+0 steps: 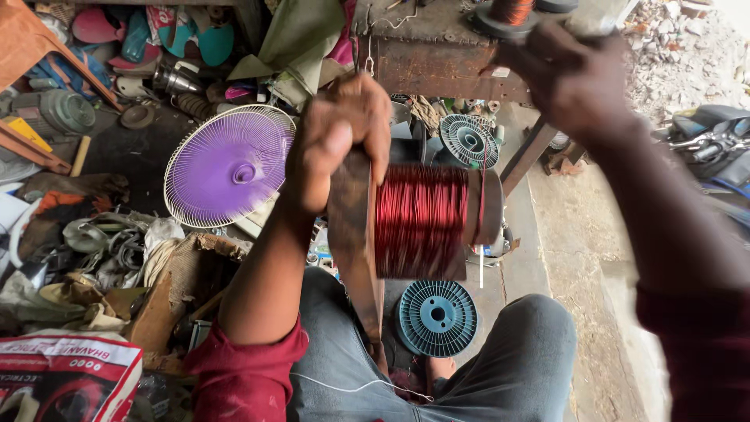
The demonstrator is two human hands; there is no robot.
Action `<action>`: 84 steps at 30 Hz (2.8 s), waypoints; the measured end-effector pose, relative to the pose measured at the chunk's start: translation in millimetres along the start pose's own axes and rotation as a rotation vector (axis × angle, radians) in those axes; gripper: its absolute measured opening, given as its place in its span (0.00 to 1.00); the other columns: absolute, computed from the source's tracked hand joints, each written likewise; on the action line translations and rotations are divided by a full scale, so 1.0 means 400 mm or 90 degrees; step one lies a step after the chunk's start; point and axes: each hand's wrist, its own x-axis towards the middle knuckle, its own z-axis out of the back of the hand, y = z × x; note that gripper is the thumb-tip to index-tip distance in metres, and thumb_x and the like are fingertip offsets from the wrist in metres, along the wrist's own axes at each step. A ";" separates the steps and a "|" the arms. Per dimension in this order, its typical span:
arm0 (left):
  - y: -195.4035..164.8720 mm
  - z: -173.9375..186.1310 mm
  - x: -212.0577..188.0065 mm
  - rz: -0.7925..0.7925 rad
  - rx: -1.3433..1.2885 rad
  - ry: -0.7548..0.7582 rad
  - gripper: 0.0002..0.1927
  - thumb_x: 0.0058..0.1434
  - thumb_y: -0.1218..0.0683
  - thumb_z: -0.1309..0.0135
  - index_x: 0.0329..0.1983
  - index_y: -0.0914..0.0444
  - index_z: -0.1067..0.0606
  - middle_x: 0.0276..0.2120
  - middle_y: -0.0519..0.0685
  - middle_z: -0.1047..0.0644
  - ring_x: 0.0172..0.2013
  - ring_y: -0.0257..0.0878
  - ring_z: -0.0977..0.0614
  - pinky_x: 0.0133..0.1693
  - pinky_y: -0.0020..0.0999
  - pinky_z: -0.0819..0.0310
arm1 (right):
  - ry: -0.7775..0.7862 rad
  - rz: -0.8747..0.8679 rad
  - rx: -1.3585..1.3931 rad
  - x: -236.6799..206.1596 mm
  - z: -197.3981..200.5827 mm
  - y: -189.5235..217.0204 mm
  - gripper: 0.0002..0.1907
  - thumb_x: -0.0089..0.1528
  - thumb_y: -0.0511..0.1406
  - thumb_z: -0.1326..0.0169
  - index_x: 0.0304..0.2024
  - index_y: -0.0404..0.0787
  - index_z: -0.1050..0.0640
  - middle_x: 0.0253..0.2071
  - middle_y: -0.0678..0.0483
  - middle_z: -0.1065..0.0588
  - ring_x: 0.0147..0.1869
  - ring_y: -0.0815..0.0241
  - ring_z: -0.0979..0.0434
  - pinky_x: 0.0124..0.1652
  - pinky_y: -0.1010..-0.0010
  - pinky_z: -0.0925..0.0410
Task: The person sits on the floor and winds red copper wire onto a wooden spool using a hand-cranked winder. They tie off the wire with white string, cut the string with scissors, and continue winding the wire in layers.
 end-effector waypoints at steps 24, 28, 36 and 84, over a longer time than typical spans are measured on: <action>0.039 0.025 0.028 -0.047 -0.060 -0.019 0.41 0.71 0.30 0.65 0.18 0.66 0.28 0.21 0.51 0.29 0.36 0.43 0.31 0.46 0.37 0.38 | -0.039 0.057 -0.012 0.020 0.072 -0.007 0.11 0.64 0.35 0.45 0.47 0.39 0.20 0.43 0.45 0.22 0.46 0.48 0.21 0.46 0.60 0.28; 0.023 0.014 0.007 -0.072 -0.105 0.035 0.43 0.70 0.26 0.70 0.18 0.64 0.28 0.22 0.48 0.29 0.33 0.38 0.31 0.44 0.32 0.38 | 0.417 -0.225 0.115 -0.147 -0.273 0.140 0.12 0.65 0.38 0.47 0.47 0.39 0.20 0.44 0.45 0.23 0.47 0.49 0.22 0.47 0.59 0.29; 0.140 0.123 0.027 -0.077 0.000 -0.035 0.45 0.73 0.29 0.77 0.20 0.66 0.27 0.22 0.50 0.27 0.32 0.39 0.31 0.46 0.34 0.38 | 0.584 -0.070 0.807 -0.442 0.141 0.688 0.17 0.62 0.32 0.50 0.53 0.37 0.23 0.45 0.41 0.24 0.40 0.42 0.23 0.39 0.52 0.30; 0.157 0.188 0.008 -0.049 -0.010 -0.007 0.40 0.74 0.34 0.77 0.22 0.67 0.30 0.24 0.51 0.29 0.37 0.44 0.31 0.49 0.35 0.37 | 0.608 -0.162 0.907 -0.383 0.114 0.691 0.21 0.57 0.26 0.53 0.47 0.49 0.17 0.45 0.49 0.19 0.40 0.50 0.18 0.43 0.61 0.27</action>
